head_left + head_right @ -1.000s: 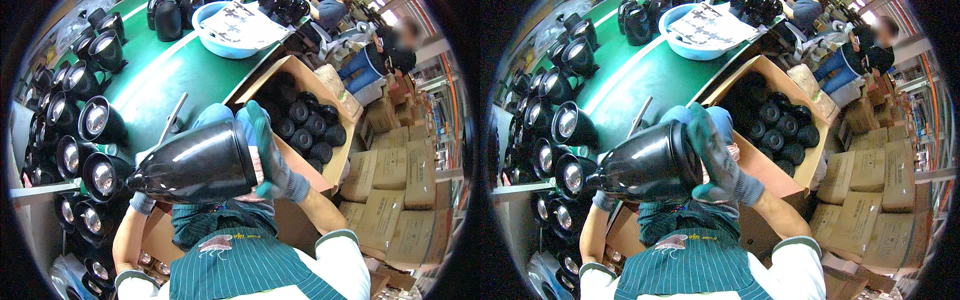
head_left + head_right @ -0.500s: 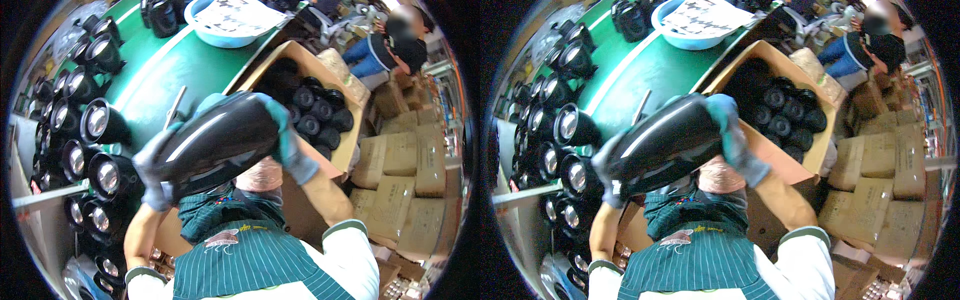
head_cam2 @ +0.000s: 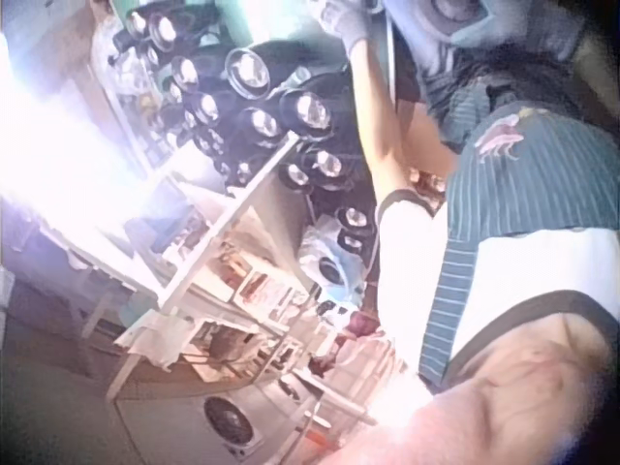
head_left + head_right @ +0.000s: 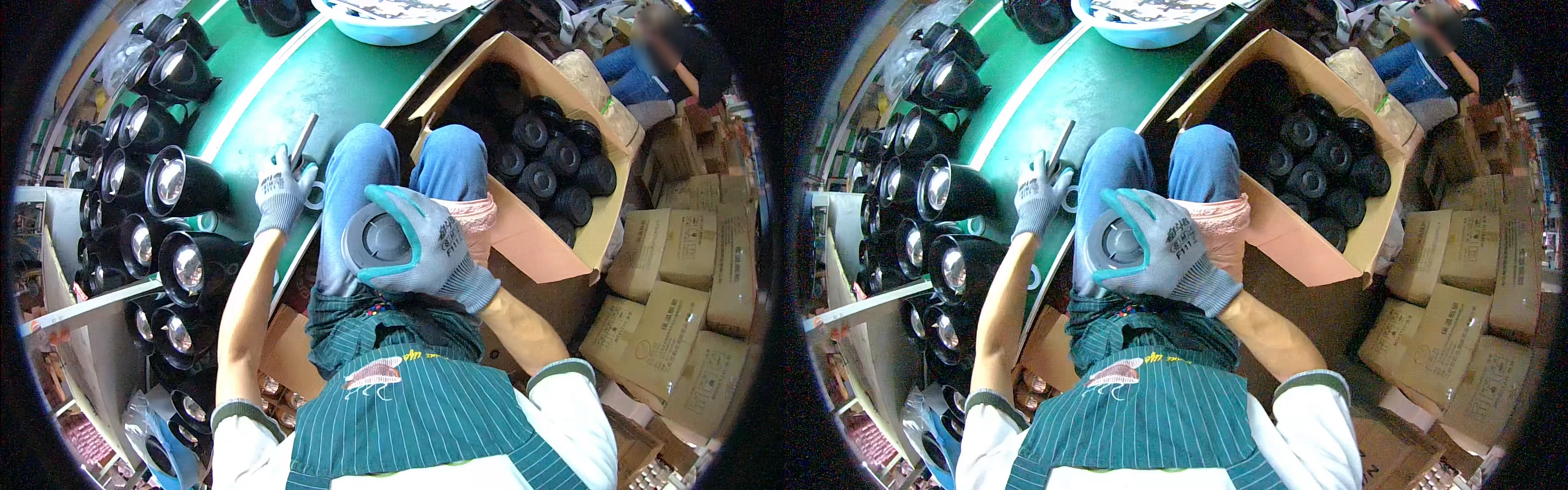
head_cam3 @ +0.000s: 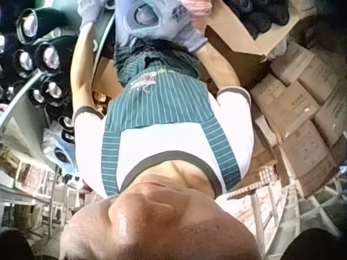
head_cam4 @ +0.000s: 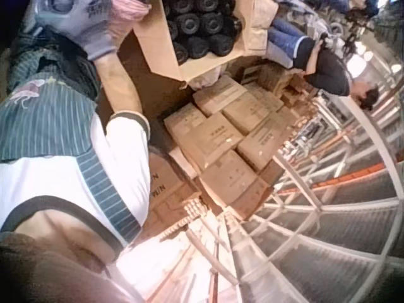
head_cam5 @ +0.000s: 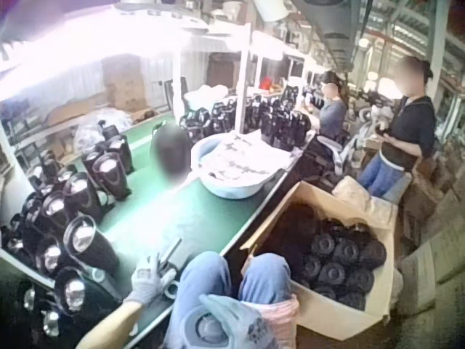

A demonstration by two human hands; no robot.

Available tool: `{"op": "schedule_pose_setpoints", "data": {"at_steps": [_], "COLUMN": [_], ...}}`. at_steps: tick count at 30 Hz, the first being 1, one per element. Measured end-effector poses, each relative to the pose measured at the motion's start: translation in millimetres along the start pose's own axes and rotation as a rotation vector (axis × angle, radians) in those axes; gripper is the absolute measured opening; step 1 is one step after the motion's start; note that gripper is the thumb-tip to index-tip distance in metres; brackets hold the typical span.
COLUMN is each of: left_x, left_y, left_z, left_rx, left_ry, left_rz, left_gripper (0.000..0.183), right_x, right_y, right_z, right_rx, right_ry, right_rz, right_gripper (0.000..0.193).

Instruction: The person sits on the floor and assembles black kettles by inserting a metal rod into the base and attaching a black circular base. They repeat this process for multiple units, placing finished kettles on a green table.

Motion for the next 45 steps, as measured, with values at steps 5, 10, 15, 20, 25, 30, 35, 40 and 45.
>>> {"op": "schedule_pose_setpoints", "data": {"at_steps": [5, 10, 15, 20, 25, 30, 35, 40, 45], "left_x": [-22, -124, -155, -153, -132, -132, -133, -143, -120], "left_y": [-6, 80, 126, 153, 176, 179, 157, 96, 91], "left_z": [-22, 57, 117, 176, 198, 193, 180, 141, 87], "left_rx": [0.015, 0.363, 0.697, 0.418, 0.088, 0.115, 0.277, 0.322, 0.438], "left_ry": [-0.122, -0.679, -0.432, -0.200, -0.222, -0.114, -0.130, -0.140, -0.376], "left_rz": [0.556, 0.904, 0.107, -0.206, -0.548, -0.469, -0.071, 0.624, 0.842], "left_gripper": [0.067, 0.065, 0.068, 0.070, 0.070, 0.072, 0.076, 0.047, 0.060], "right_x": [15, 15, 8, 32, 84, 95, 82, 21, -18], "right_y": [32, 45, 69, 113, 106, 102, 126, 88, 46], "right_z": [32, 26, 12, -22, -47, -52, -16, 15, 26], "right_rx": [0.387, 0.727, 0.727, 0.705, 0.684, 0.648, 0.757, 0.465, 0.157], "right_ry": [0.386, 0.571, 0.451, 0.060, -0.109, -0.237, -0.036, 0.056, 0.059], "right_rz": [-0.720, -1.009, -1.293, -1.174, -1.611, -1.724, -1.912, -1.835, -1.371], "right_gripper": [0.091, 0.097, 0.071, 0.041, 0.043, 0.038, 0.039, 0.047, 0.040]}}
Point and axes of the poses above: each hand's wrist, its own z-axis away from the middle knuckle, its own x-axis out of the palm, y = z × x, the point moved 5 cm from there along -z, towards the middle knuckle, and after that the axes turned 9 degrees about -x, right-handed, at the moved point
